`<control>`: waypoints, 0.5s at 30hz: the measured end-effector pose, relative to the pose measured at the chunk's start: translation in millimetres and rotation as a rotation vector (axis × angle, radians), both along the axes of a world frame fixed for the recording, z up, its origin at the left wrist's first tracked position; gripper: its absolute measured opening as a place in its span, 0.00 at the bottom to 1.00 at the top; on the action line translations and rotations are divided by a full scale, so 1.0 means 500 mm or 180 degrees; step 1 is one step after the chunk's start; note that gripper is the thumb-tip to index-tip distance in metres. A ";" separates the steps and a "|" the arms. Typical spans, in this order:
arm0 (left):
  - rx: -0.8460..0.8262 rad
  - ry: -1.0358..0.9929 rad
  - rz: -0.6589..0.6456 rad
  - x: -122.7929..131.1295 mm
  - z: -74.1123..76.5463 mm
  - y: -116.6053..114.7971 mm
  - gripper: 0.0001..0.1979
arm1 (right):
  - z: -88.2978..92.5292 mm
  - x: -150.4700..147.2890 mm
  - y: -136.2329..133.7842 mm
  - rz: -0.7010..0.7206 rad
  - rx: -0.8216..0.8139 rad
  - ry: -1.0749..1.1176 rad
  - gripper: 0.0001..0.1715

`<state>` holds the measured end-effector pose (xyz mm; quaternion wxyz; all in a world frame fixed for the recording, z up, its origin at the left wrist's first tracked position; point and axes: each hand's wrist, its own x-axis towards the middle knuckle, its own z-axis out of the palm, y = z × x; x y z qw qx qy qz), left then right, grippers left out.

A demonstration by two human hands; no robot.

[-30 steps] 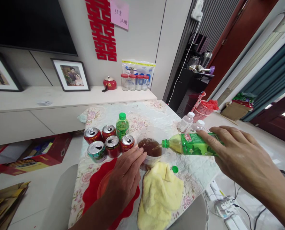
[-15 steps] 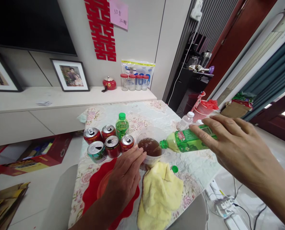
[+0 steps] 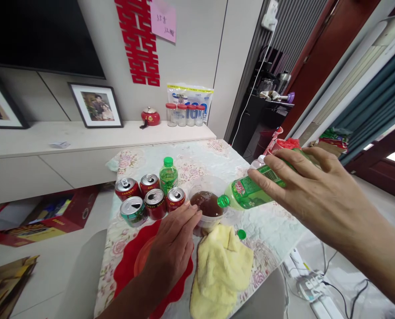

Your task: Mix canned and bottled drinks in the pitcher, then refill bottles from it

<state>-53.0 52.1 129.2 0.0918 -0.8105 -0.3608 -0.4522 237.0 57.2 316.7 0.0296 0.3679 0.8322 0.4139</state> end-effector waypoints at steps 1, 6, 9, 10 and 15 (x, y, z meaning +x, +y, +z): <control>0.0002 0.0008 0.0002 -0.001 0.000 0.000 0.20 | 0.004 -0.005 0.000 0.0131 0.0092 -0.0166 0.28; 0.0020 0.0012 0.0006 -0.003 0.002 -0.002 0.20 | 0.000 -0.007 0.000 0.0099 0.0185 -0.0267 0.29; 0.0025 0.0086 0.0014 -0.005 0.003 -0.001 0.20 | -0.017 0.007 -0.001 -0.0004 0.0152 -0.0141 0.33; 0.0024 0.0109 0.0013 -0.006 0.004 -0.001 0.21 | -0.024 0.014 -0.002 -0.0020 0.0137 -0.0077 0.33; -0.0097 0.0167 -0.0052 -0.011 0.010 -0.003 0.22 | -0.087 0.056 -0.006 -0.0345 -0.0320 0.0760 0.31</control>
